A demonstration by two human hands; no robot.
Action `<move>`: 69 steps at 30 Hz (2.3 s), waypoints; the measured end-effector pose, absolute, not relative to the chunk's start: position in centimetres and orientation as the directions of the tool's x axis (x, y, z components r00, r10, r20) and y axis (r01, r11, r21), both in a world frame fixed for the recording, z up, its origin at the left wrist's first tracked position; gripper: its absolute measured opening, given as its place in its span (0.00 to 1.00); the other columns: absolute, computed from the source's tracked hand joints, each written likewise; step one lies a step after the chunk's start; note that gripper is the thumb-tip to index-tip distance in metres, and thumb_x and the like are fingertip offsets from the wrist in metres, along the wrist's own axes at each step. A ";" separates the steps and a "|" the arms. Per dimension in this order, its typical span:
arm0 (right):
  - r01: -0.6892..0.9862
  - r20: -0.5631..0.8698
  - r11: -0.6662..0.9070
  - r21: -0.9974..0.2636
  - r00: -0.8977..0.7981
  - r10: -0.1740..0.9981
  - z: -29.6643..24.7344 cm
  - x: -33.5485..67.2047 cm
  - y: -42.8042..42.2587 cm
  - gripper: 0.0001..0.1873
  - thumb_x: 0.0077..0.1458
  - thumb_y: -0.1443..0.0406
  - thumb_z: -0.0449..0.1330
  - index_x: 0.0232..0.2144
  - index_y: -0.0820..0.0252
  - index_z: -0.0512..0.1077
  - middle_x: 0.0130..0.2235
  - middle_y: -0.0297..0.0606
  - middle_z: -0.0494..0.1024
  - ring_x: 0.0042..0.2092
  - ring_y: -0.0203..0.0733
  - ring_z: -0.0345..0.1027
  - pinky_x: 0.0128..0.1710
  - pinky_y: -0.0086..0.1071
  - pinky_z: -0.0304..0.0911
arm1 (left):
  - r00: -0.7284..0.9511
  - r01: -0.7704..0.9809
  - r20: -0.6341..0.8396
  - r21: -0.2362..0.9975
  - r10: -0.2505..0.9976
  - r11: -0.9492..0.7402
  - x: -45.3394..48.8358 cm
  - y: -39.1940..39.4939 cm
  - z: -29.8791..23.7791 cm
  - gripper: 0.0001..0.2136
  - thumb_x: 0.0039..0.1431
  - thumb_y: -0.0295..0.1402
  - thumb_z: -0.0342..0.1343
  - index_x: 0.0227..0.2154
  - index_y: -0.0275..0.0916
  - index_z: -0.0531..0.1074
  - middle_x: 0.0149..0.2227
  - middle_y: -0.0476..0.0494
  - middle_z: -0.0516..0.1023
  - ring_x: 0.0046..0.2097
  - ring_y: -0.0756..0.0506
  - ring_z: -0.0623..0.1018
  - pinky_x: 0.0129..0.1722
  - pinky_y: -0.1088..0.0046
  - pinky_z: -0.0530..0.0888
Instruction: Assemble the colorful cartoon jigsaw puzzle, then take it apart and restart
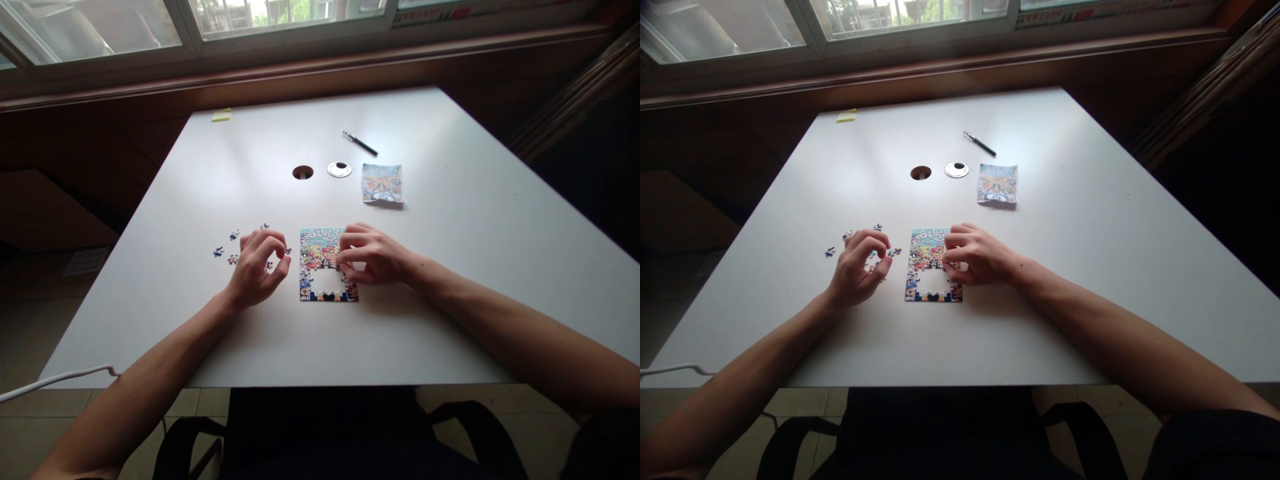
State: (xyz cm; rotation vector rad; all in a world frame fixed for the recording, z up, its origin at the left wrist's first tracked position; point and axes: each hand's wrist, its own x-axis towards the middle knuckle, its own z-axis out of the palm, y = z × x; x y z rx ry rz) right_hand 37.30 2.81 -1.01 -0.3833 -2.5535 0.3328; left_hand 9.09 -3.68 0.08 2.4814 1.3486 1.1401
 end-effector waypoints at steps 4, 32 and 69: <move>0.185 0.450 0.899 -0.396 -0.815 0.366 -1.1 37.3 3.0 0.18 0.60 0.68 0.58 0.18 0.57 0.64 0.26 0.34 0.66 0.31 0.38 0.52 0.36 0.36 0.57 | 0.321 0.691 0.562 0.412 0.762 -0.594 9.1 -3.6 0.0 0.05 0.64 0.30 0.51 0.31 0.42 0.62 0.39 0.44 0.76 0.43 0.44 0.75 0.48 0.60 0.65; 0.162 0.241 0.351 -0.922 -0.469 0.850 -0.8 38.2 4.0 0.14 0.58 0.61 0.55 0.23 0.59 0.69 0.24 0.31 0.66 0.28 0.35 0.56 0.35 0.34 0.54 | 0.078 0.936 0.644 0.216 0.761 -0.278 0.6 0.0 1.0 0.05 0.57 0.33 0.57 0.27 0.41 0.74 0.38 0.42 0.80 0.47 0.37 0.73 0.48 0.57 0.62; 0.199 0.584 0.845 -0.496 -0.643 0.495 -1.2 37.0 2.6 0.05 0.57 0.70 0.58 0.29 0.57 0.68 0.27 0.33 0.67 0.30 0.37 0.58 0.33 0.34 0.58 | 0.566 0.729 0.274 0.274 0.778 -0.627 3.4 -1.5 0.6 0.03 0.58 0.32 0.62 0.36 0.44 0.77 0.41 0.46 0.82 0.46 0.41 0.75 0.50 0.60 0.61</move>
